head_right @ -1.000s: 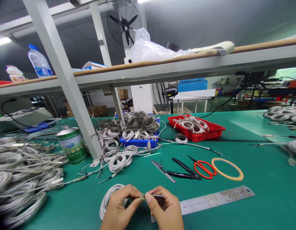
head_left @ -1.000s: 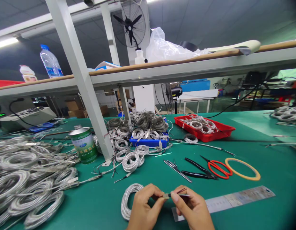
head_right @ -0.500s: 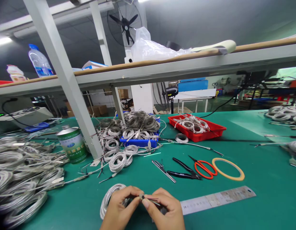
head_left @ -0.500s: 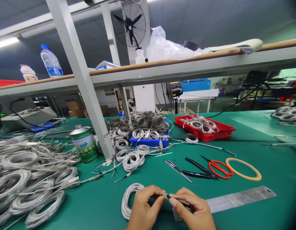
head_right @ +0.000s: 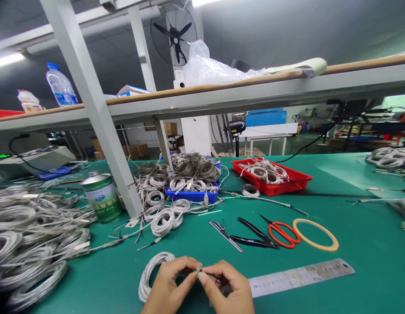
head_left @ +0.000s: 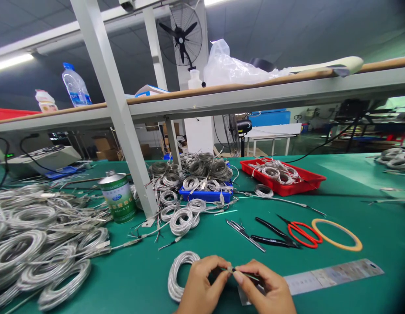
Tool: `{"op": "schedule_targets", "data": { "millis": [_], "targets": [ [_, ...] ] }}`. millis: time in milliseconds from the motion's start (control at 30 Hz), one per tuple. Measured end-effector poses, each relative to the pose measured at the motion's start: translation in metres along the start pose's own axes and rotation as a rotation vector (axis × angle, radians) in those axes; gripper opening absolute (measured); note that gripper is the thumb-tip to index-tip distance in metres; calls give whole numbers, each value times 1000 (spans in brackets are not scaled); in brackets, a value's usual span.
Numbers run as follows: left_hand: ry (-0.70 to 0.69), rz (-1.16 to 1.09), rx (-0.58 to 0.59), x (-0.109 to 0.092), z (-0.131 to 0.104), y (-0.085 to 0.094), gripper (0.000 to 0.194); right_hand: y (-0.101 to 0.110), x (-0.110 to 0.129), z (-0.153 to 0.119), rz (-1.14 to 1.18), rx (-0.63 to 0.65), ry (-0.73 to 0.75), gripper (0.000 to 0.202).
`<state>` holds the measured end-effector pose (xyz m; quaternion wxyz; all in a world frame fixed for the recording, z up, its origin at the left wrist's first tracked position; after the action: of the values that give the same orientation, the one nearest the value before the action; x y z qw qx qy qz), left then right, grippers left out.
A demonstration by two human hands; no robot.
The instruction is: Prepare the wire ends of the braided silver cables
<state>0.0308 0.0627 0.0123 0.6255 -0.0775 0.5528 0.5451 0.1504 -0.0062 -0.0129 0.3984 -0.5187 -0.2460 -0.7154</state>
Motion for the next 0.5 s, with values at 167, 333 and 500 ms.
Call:
{"op": "schedule_targets", "data": {
  "millis": [167, 333, 500],
  "targets": [
    [-35, 59, 51, 8, -1, -5, 24, 4, -13, 5, 32, -84, -122, 22],
    [-88, 108, 65, 12, -2, -8, 33, 13, -19, 14, 110, -110, -208, 34],
    [-181, 142, 68, 14, -5, -11, 39, 26, -16, 22, 110, -130, -214, 40]
  ]
}}
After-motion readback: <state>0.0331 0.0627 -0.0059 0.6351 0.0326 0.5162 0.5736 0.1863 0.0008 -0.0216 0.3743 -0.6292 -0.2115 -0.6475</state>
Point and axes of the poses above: each hand's wrist, its own z-axis towards the middle knuckle, its own y-axis out of the back of the hand, x = y × z, the point moved 6 cm from there along z, towards the middle knuckle, and after that the axes turned 1 degree about -z, right-handed, at the moved point
